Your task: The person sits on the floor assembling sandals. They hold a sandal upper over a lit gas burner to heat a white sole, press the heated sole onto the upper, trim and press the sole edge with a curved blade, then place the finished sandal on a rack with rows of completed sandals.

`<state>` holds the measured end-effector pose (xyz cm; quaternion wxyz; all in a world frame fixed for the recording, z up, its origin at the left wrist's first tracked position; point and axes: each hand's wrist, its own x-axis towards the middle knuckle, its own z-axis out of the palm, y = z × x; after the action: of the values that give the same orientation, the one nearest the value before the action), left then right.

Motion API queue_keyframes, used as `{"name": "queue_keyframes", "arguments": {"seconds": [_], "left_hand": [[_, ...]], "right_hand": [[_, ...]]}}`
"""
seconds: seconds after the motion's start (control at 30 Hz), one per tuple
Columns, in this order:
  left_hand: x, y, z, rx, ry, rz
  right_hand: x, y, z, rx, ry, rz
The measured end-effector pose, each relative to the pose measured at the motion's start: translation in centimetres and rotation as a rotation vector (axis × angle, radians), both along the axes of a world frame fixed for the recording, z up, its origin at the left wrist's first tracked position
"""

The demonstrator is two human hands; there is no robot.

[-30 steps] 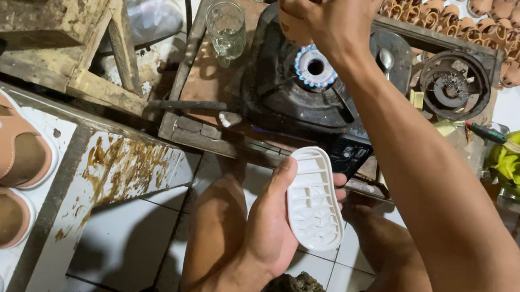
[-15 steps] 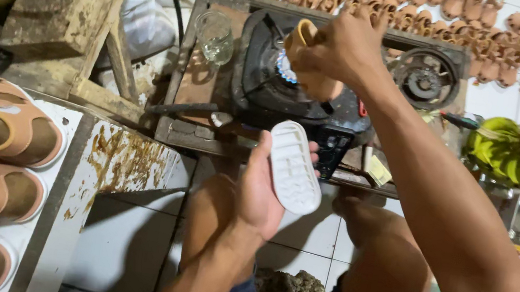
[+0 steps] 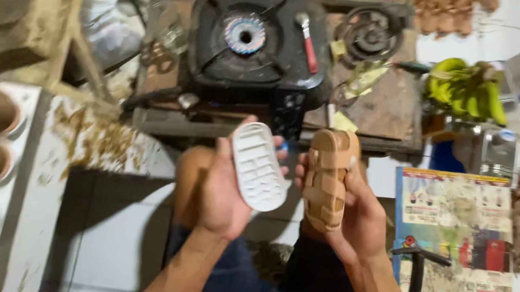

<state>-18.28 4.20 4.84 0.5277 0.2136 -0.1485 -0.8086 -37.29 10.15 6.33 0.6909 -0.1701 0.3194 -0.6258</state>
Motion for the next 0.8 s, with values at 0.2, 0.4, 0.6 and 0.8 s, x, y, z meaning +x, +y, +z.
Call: {"name": "queue_keyframes", "arguments": {"seconds": [0.2,0.4,0.6,0.8], "left_hand": [[-0.3,4.4,1.3,-0.269,-0.144,0.035],[0.4,7.2,1.8,-0.396,-0.261,0.044],[0.5,8.3,1.4,-0.386,-0.253,0.055],[0.6,10.7,1.3,-0.447,-0.296,0.131]], "right_hand": [[4.8,4.8,0.3,-0.205,0.936,-0.282],[7.0,6.7,-0.5,-0.342,0.932,-0.307],[7.8,7.5,-0.4,-0.382,1.009,-0.349],[8.4,9.1,0.4,-0.538,1.152,-0.390]]}}
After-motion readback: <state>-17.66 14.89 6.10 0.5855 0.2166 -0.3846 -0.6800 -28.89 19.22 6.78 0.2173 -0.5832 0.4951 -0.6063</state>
